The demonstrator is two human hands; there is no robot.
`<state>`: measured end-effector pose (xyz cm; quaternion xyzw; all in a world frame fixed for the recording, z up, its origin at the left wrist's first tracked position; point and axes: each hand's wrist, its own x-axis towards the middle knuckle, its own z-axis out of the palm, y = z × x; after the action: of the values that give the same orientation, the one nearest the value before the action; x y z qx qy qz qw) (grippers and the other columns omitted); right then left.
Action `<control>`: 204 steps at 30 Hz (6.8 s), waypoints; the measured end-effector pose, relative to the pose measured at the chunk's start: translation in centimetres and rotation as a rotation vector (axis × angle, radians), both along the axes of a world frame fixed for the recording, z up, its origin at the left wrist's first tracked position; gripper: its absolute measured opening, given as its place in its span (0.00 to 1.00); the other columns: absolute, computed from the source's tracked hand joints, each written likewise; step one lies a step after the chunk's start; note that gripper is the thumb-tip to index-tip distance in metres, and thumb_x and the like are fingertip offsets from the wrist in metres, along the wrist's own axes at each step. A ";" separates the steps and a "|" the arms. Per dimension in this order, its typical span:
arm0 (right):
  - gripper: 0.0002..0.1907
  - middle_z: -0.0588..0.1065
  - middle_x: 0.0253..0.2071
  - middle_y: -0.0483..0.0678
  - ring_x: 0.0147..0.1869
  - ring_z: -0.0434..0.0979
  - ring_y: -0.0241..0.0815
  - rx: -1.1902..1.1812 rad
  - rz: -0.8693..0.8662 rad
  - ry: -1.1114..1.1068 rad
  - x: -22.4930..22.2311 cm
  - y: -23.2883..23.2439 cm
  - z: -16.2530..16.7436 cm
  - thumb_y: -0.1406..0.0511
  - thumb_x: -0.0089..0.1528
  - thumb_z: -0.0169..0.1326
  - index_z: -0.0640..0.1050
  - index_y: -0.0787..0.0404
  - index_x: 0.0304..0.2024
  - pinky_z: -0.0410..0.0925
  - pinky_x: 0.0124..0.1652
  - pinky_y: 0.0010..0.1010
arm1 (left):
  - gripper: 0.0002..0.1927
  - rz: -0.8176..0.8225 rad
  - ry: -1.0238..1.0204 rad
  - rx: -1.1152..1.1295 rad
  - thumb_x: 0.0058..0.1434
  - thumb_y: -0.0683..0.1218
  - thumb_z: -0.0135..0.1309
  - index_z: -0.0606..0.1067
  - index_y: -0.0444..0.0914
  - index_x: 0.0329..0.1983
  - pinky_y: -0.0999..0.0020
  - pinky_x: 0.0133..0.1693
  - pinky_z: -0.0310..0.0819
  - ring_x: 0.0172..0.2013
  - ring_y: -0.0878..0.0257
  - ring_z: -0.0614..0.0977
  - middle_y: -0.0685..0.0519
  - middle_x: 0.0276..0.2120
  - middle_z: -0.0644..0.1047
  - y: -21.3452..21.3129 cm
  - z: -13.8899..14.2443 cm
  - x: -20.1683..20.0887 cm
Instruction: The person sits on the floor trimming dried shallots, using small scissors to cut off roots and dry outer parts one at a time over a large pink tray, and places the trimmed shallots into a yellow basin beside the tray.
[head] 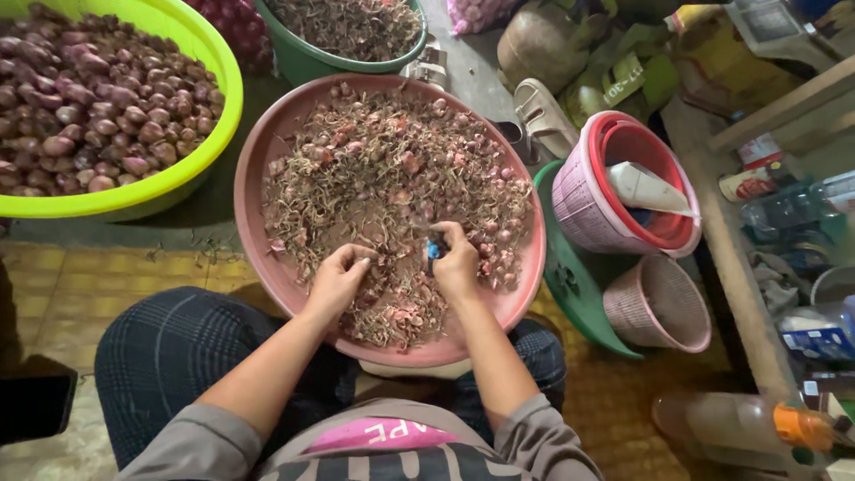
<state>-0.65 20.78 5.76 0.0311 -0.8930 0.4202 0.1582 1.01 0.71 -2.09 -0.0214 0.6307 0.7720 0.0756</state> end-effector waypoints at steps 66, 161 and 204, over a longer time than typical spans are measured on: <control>0.19 0.72 0.28 0.43 0.27 0.70 0.32 -0.544 0.180 -0.414 1.8 3.5 -4.8 0.64 0.54 0.69 0.73 0.60 0.41 0.64 0.26 0.24 | 0.04 -0.123 0.584 -1.054 0.49 0.43 0.60 0.82 0.43 0.29 0.51 0.40 0.77 0.40 0.45 0.80 0.45 0.36 0.79 -0.8 5.2 -7.0; 0.22 0.69 0.29 0.38 0.33 0.65 0.30 -0.400 0.134 -0.121 0.9 3.0 -4.4 0.63 0.54 0.71 0.75 0.63 0.43 0.65 0.34 0.25 | 0.26 0.323 0.816 -0.974 0.46 0.47 0.68 0.76 0.46 0.50 0.59 0.52 0.71 0.50 0.55 0.78 0.54 0.46 0.78 -8.9 14.0 -3.5; 0.28 0.79 0.42 0.46 0.44 0.79 0.34 -0.528 0.171 -0.119 0.8 4.3 -7.4 0.73 0.51 0.69 0.71 0.62 0.51 0.74 0.45 0.26 | 0.08 -0.188 0.229 -0.552 0.58 0.43 0.62 0.78 0.37 0.39 0.64 0.37 0.81 0.33 0.61 0.85 0.48 0.32 0.83 3.8 3.9 -6.0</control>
<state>0.20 25.10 -1.62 0.0394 -0.7545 0.6512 0.0721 -5.01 4.48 1.86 0.1041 0.8202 0.5586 0.0664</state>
